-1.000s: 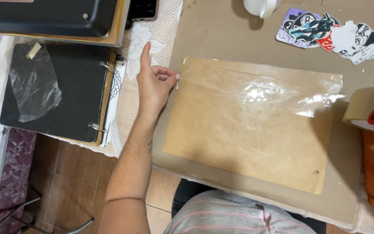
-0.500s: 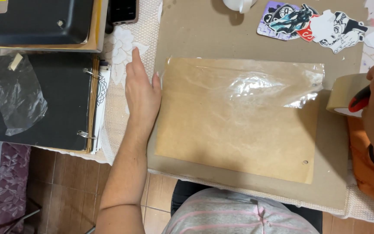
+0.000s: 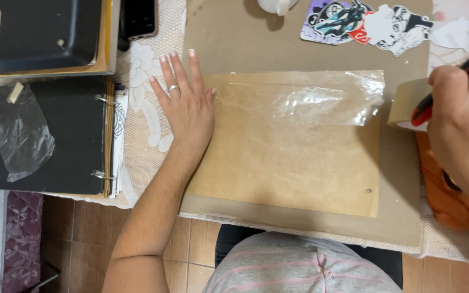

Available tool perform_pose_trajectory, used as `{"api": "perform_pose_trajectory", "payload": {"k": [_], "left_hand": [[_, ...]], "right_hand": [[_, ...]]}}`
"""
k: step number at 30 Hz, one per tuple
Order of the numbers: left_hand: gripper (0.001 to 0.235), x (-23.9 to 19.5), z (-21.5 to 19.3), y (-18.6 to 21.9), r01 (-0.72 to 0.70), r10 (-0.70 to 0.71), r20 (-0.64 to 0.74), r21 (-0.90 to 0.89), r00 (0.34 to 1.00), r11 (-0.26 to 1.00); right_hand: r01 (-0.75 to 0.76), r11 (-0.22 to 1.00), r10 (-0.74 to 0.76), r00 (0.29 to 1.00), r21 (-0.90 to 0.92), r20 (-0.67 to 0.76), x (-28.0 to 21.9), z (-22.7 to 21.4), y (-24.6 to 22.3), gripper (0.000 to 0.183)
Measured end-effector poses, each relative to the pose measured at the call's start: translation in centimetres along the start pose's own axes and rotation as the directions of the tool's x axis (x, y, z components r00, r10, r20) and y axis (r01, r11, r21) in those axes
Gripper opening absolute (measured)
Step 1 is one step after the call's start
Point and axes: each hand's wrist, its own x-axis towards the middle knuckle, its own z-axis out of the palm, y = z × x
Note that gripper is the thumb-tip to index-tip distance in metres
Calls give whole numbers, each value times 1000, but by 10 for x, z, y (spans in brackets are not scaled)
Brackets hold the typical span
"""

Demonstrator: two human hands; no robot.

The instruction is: Applying strips of clear adhesive tape over a sheet of printed stickers to laminate and protect them.

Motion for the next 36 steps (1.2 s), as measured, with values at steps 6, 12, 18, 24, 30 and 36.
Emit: {"api": "perform_pose_trajectory", "payload": {"k": [6, 12, 18, 24, 30, 36], "left_hand": [[77, -2, -22, 52, -165, 175, 147, -80, 974, 983], [77, 10, -66, 115, -248, 303, 334, -198, 893, 948], [71, 9, -89, 180, -386, 453, 263, -270, 852, 882], [79, 5, -74, 231, -441, 466, 95, -205, 880, 874], [82, 0, -38, 244, -272, 333, -51, -696, 942, 665], [85, 1, -54, 236, -328, 372, 39, -392, 927, 859]], "right_hand": [[-33, 988, 33, 999, 148, 5, 9, -6, 0, 17], [-13, 998, 10, 999, -68, -49, 13, -4, -2, 17], [-41, 998, 33, 991, -54, -132, 15, 8, -7, 18], [-31, 993, 11, 985, -116, -174, 20, 3, -10, 18], [-78, 996, 84, 977, 37, -196, 13, 18, -10, 19], [-167, 915, 217, 971, 366, -101, 3, 24, -5, 23]]}}
